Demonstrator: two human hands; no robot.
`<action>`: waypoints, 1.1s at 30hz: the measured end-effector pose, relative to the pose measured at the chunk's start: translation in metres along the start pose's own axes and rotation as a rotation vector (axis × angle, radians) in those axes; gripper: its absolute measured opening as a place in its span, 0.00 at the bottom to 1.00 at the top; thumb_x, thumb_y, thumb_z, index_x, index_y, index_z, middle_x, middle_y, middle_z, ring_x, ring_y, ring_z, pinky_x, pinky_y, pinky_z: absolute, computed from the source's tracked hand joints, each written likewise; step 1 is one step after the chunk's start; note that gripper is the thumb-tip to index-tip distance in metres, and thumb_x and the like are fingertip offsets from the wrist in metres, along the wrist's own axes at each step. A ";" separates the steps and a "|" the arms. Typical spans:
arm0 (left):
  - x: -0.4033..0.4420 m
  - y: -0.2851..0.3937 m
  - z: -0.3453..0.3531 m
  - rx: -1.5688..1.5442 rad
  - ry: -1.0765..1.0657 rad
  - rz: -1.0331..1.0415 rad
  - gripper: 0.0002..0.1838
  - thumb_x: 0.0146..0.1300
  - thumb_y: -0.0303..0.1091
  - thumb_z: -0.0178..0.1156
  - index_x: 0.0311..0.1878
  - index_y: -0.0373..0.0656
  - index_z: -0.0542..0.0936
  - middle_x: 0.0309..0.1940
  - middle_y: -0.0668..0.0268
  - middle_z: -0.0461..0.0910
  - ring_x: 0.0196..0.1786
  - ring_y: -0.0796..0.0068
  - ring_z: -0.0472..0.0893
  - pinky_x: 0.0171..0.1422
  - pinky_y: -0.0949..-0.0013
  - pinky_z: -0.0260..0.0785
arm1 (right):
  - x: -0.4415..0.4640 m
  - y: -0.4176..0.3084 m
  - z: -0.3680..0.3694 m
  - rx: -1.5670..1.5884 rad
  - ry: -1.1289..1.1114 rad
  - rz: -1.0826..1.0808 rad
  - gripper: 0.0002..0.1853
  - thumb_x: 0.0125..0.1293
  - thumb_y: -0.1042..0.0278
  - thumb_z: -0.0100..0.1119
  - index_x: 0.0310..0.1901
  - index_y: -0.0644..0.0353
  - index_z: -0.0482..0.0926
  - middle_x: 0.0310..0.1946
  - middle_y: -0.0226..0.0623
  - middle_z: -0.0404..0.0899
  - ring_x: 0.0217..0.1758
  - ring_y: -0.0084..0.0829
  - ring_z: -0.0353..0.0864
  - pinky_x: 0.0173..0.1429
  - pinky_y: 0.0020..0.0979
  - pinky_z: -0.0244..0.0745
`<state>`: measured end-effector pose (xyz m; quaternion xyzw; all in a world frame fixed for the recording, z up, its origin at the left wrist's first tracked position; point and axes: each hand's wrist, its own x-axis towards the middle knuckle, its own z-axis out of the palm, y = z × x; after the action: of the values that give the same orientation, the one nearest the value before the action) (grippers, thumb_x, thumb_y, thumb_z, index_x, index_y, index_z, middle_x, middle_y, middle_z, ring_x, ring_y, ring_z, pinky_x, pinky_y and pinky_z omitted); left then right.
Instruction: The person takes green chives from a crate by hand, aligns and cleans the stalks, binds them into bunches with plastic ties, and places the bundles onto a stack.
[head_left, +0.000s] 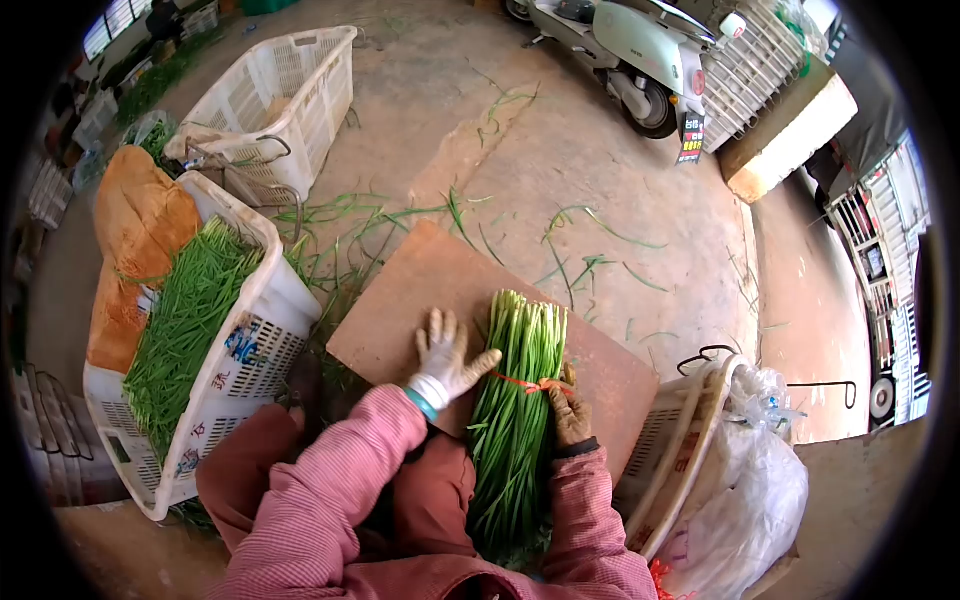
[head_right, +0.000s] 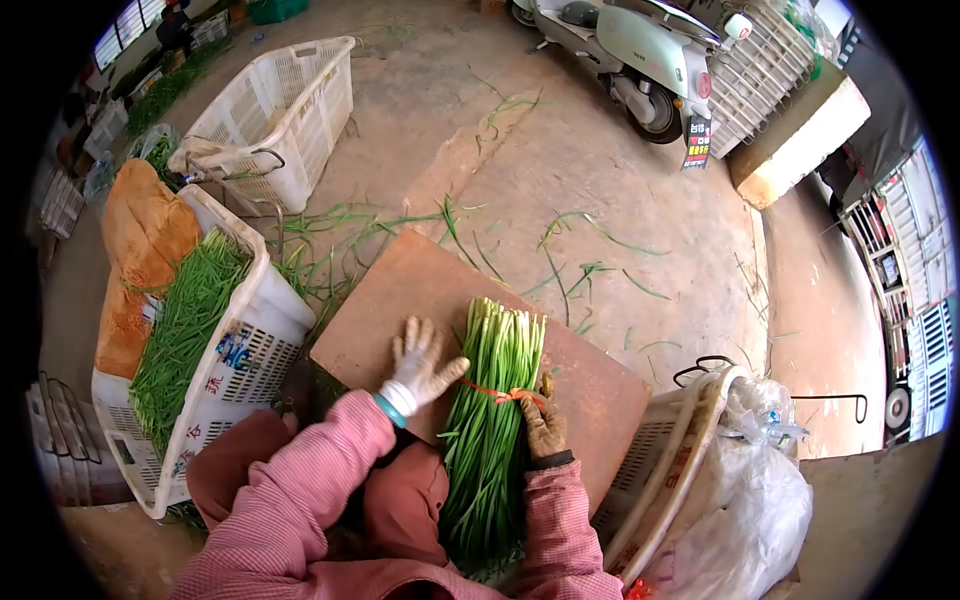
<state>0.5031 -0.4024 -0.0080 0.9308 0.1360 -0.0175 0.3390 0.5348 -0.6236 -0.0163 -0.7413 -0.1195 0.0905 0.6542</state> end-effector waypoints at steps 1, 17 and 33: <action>-0.003 0.006 0.022 -0.101 -0.053 0.015 0.54 0.47 0.74 0.35 0.60 0.28 0.52 0.63 0.44 0.40 0.67 0.51 0.33 0.66 0.49 0.24 | 0.000 0.000 -0.003 -0.073 0.028 -0.068 0.10 0.60 0.65 0.52 0.36 0.61 0.78 0.36 0.31 0.76 0.42 0.24 0.71 0.52 0.26 0.62; -0.070 0.104 -0.016 -2.493 -0.529 -0.440 0.29 0.46 0.56 0.60 0.48 0.47 0.71 0.40 0.66 0.75 0.42 0.69 0.74 0.50 0.62 0.67 | 0.053 -0.187 0.025 -0.413 -0.413 0.353 0.09 0.58 0.65 0.55 0.34 0.61 0.79 0.29 0.28 0.78 0.32 0.18 0.73 0.39 0.21 0.68; -0.121 0.120 -0.027 -2.886 -0.913 -0.521 0.24 0.53 0.55 0.54 0.44 0.45 0.74 0.38 0.62 0.77 0.40 0.68 0.77 0.46 0.63 0.71 | 0.102 -0.161 0.101 -1.519 -1.185 0.584 0.14 0.57 0.54 0.50 0.39 0.50 0.79 0.37 0.29 0.78 0.41 0.25 0.74 0.48 0.27 0.67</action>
<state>0.4168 -0.5024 0.1033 -0.3138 0.0784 -0.2071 0.9233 0.5932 -0.4793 0.1332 -0.7979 -0.2653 0.5013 -0.2042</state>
